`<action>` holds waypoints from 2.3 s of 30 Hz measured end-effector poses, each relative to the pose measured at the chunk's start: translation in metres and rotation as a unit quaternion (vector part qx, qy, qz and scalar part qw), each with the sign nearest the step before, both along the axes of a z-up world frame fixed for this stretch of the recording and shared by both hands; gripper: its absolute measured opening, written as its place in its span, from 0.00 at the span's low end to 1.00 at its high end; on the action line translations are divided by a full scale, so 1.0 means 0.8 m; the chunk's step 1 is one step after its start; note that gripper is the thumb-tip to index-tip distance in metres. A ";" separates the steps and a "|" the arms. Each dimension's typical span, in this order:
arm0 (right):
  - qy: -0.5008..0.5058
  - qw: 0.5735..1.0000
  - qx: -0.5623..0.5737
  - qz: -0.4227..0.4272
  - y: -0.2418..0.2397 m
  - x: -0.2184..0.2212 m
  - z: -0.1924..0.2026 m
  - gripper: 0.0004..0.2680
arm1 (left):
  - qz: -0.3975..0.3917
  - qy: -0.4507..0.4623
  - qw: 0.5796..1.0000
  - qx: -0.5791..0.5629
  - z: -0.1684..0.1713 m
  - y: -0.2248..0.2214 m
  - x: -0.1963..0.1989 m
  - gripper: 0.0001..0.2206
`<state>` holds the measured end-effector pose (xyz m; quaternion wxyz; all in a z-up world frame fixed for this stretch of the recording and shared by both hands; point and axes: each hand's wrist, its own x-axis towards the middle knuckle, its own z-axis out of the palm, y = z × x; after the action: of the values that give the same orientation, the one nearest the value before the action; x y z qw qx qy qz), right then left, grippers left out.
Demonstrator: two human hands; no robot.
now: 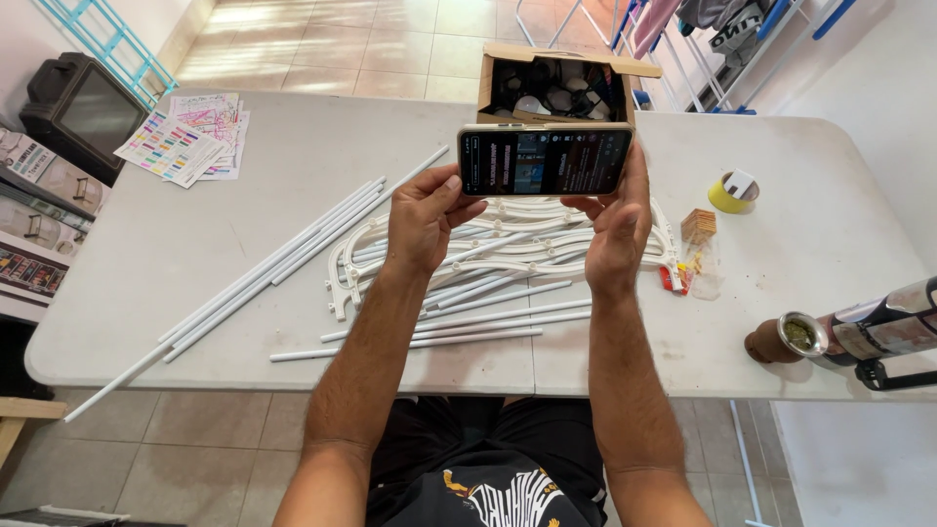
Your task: Assembling a modular plastic shelving unit by inserting support poles into the base frame.
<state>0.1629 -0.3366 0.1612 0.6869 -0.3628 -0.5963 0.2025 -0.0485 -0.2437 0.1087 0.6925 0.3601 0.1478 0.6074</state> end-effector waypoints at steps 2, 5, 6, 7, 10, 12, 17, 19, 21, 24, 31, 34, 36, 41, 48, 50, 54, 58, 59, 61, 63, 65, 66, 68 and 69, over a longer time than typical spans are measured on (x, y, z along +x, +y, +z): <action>0.000 1.000 0.003 -0.003 -0.001 0.000 0.002 0.37 | -0.001 0.002 1.000 0.005 0.003 -0.001 0.001 0.10; -0.002 1.000 0.007 -0.001 -0.001 0.000 0.004 0.37 | -0.002 -0.004 1.000 0.007 0.001 0.000 0.001 0.10; -0.002 1.000 0.007 -0.001 -0.002 -0.001 0.005 0.37 | -0.002 -0.004 1.000 0.006 0.002 -0.001 0.001 0.10; -0.002 1.000 0.009 -0.002 -0.002 -0.001 0.006 0.37 | -0.003 -0.003 1.000 0.006 0.004 -0.001 0.001 0.10; -0.003 1.000 0.012 -0.002 -0.002 -0.001 0.008 0.37 | -0.005 -0.004 1.000 0.005 0.008 -0.002 0.002 0.10; -0.003 1.000 0.013 0.000 -0.002 -0.001 0.008 0.36 | -0.006 -0.005 1.000 0.005 0.009 -0.003 0.002 0.10; 0.001 1.000 0.015 -0.003 0.000 0.000 0.005 0.36 | -0.006 -0.001 1.000 0.008 0.012 -0.003 0.000 0.10; 0.002 1.000 0.015 -0.003 -0.001 -0.002 0.007 0.36 | -0.006 -0.002 1.000 0.005 0.013 -0.004 0.000 0.10; 0.002 1.000 0.016 -0.002 0.000 -0.002 0.008 0.36 | -0.006 -0.003 1.000 0.003 0.012 -0.004 0.000 0.10; 0.003 1.000 0.016 -0.002 0.001 -0.001 0.009 0.37 | -0.008 -0.007 1.000 0.007 0.011 -0.003 0.002 0.10; 0.005 1.000 0.018 -0.002 -0.001 -0.003 0.011 0.37 | -0.005 -0.009 1.000 0.009 0.010 -0.003 0.002 0.10; 0.006 1.000 0.016 -0.002 -0.001 -0.002 0.008 0.37 | -0.008 -0.009 1.000 0.010 0.008 -0.003 0.002 0.10; 0.005 1.000 0.017 -0.002 0.000 -0.002 0.010 0.37 | -0.010 -0.009 1.000 0.012 0.009 -0.002 0.001 0.10; 0.002 1.000 0.018 -0.005 -0.001 -0.005 0.013 0.36 | -0.007 -0.010 1.000 0.014 0.009 -0.002 0.001 0.10; 0.002 1.000 0.016 -0.004 -0.001 -0.005 0.013 0.36 | -0.011 -0.011 1.000 0.014 0.007 -0.001 0.000 0.10; 0.004 1.000 0.014 -0.003 -0.001 -0.004 0.010 0.37 | -0.008 -0.009 1.000 0.015 0.008 -0.002 0.000 0.10; 0.004 1.000 0.019 -0.003 -0.001 -0.005 0.011 0.36 | -0.009 -0.012 1.000 0.015 0.007 -0.003 0.000 0.10; 0.008 1.000 0.017 0.000 0.002 -0.002 0.007 0.36 | 0.001 0.000 1.000 0.016 0.006 -0.002 0.000 0.10; 0.010 1.000 0.011 0.002 0.002 -0.001 0.006 0.36 | 0.005 0.006 1.000 0.018 0.005 -0.002 0.001 0.10; 0.015 1.000 0.005 0.007 0.002 -0.001 0.001 0.37 | 0.017 0.022 0.999 0.032 0.008 0.000 -0.001 0.10; 0.018 1.000 0.000 0.013 0.006 -0.001 -0.005 0.37 | 0.031 0.038 0.998 0.047 0.018 0.002 -0.002 0.10; 0.041 0.998 -0.028 0.029 0.011 0.000 -0.016 0.37 | 0.037 0.059 0.996 0.062 0.033 0.002 -0.004 0.11; 0.040 0.998 -0.029 0.030 0.016 0.001 -0.023 0.37 | 0.038 0.059 0.996 0.061 0.039 0.013 -0.007 0.11; 0.065 0.995 -0.064 0.050 0.024 0.005 -0.041 0.36 | 0.060 0.158 0.983 0.067 0.051 0.033 -0.011 0.11; 0.066 0.994 -0.067 0.051 0.025 0.003 -0.043 0.36 | 0.060 0.159 0.983 0.064 0.072 0.036 -0.009 0.11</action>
<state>0.1655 -0.3165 0.1265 0.6881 -0.3629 -0.5523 0.2998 -0.0561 -0.2151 0.1660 0.5978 0.4863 0.2387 0.5909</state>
